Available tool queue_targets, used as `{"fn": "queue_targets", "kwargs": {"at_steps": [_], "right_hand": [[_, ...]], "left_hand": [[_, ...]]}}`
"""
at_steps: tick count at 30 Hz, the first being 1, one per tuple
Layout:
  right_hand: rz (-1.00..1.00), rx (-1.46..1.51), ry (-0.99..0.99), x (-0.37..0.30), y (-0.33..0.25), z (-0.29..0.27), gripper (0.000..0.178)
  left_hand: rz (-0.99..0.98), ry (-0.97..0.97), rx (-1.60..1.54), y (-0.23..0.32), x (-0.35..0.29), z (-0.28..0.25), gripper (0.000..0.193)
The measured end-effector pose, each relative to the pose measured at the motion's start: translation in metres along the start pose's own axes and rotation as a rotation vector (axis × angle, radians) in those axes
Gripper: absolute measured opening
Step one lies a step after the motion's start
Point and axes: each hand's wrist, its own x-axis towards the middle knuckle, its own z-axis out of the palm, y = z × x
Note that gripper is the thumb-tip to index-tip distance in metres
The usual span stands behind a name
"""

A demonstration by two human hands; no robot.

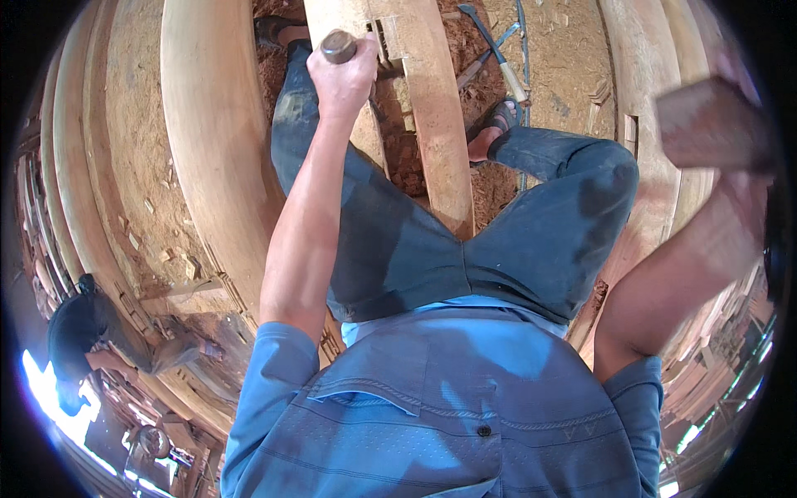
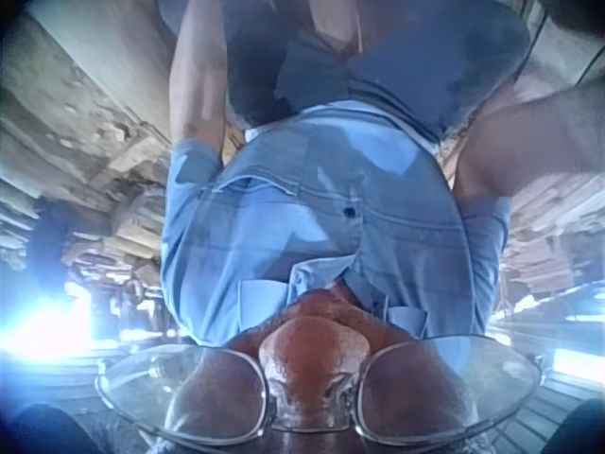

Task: The person is carving a large piece of wood using a chisel and mallet. They repeatedly strike the chisel to remove wood shavings and shape the piece.

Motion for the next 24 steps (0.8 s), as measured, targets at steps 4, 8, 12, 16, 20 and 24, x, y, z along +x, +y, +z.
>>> {"fn": "queue_targets", "kwargs": {"at_steps": [4, 8, 12, 16, 20, 24], "right_hand": [[0.410, -0.611, -0.307, -0.006, 0.056, 0.060, 0.028], [0.510, -0.988, -0.625, -0.036, 0.104, 0.071, 0.037], [0.687, -0.704, -0.420, -0.045, 0.079, 0.060, 0.045], [0.176, -0.497, -0.184, -0.011, 0.040, 0.044, 0.039], [0.053, -0.401, -0.119, 0.030, 0.031, 0.021, 0.036], [0.206, -0.652, -0.161, 0.033, 0.078, 0.040, 0.032]], "left_hand": [[0.019, -0.056, 0.079, -0.011, 0.006, -0.019, 0.019], [-0.053, -0.089, -0.012, -0.006, 0.007, -0.014, 0.019], [-0.169, -0.036, -0.055, 0.001, 0.005, -0.010, 0.023], [-0.122, -0.030, -0.048, -0.020, 0.011, -0.021, 0.024], [-0.151, -0.057, -0.045, -0.013, 0.015, -0.012, 0.024], [-0.152, -0.099, -0.019, -0.003, 0.018, 0.004, 0.025]]}}
